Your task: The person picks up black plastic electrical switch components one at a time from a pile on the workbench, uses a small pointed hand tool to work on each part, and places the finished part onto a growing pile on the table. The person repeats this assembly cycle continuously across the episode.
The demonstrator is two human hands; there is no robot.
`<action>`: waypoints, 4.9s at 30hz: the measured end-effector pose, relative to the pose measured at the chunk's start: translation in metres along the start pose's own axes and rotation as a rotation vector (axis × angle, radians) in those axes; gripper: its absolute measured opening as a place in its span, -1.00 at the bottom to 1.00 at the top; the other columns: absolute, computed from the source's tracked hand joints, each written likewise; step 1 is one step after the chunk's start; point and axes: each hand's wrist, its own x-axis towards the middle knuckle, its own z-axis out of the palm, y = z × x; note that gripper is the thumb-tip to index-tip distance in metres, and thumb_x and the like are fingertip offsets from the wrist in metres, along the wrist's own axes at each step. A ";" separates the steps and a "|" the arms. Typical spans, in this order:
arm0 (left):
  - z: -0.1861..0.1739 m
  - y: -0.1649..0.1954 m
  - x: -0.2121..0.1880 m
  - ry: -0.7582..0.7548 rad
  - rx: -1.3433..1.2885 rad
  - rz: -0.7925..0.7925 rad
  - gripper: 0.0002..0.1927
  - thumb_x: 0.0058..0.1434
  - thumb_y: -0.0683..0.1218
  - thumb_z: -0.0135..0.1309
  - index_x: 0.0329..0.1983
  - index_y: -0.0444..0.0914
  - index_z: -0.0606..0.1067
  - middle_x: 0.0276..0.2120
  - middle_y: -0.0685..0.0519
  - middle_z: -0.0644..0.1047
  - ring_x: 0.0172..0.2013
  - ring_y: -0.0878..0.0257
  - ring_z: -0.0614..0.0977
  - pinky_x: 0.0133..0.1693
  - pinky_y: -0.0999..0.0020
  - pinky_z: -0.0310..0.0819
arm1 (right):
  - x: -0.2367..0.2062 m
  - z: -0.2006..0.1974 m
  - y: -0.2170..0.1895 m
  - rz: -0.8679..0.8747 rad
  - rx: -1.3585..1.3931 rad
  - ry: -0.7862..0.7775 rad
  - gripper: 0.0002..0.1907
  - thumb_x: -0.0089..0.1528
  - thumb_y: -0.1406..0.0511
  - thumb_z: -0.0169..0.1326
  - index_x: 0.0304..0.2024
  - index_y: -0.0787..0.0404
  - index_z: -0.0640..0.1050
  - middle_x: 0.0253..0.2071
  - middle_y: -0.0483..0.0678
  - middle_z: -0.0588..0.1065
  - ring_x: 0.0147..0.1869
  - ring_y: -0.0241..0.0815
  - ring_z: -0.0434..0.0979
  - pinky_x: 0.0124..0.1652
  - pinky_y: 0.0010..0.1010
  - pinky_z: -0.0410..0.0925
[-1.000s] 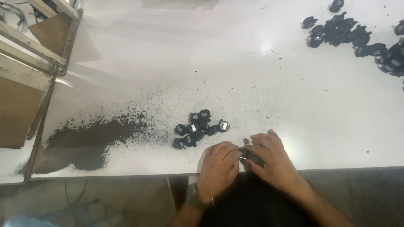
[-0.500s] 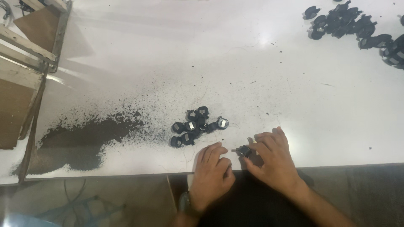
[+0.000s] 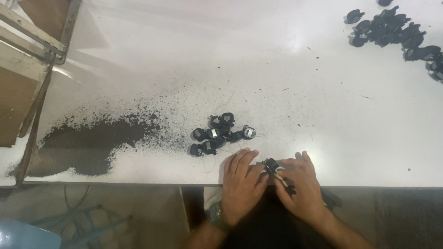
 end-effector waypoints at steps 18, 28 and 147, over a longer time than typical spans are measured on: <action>0.006 -0.008 -0.006 -0.008 0.054 0.184 -0.81 0.21 -0.15 0.28 -0.12 -0.21 0.57 0.21 -0.03 0.46 0.29 0.04 0.42 0.32 -0.04 0.30 | 0.017 -0.003 -0.008 0.039 -0.007 -0.029 -0.70 0.00 0.44 0.28 -0.21 0.21 0.56 -0.16 0.06 0.58 0.05 0.00 0.59 0.34 0.15 0.26; 0.011 -0.008 -0.002 0.033 0.058 0.055 -0.85 0.21 -0.14 0.25 -0.16 -0.20 0.58 0.12 -0.02 0.49 0.25 0.05 0.45 0.31 -0.08 0.26 | 0.014 0.000 -0.002 0.007 0.003 -0.022 -0.72 0.01 0.45 0.27 -0.23 0.19 0.55 -0.24 -0.02 0.57 0.05 -0.03 0.61 0.37 0.17 0.24; 0.015 -0.002 -0.012 -0.059 -0.216 -0.135 -0.86 0.08 -0.24 0.10 -0.37 -0.28 0.36 -0.42 -0.07 0.44 -0.37 -0.01 0.52 -0.30 0.06 0.42 | -0.005 -0.001 -0.013 -0.083 -0.004 -0.061 -0.64 0.03 0.46 0.28 -0.12 0.23 0.53 -0.08 0.08 0.58 0.09 0.00 0.62 0.32 0.07 0.34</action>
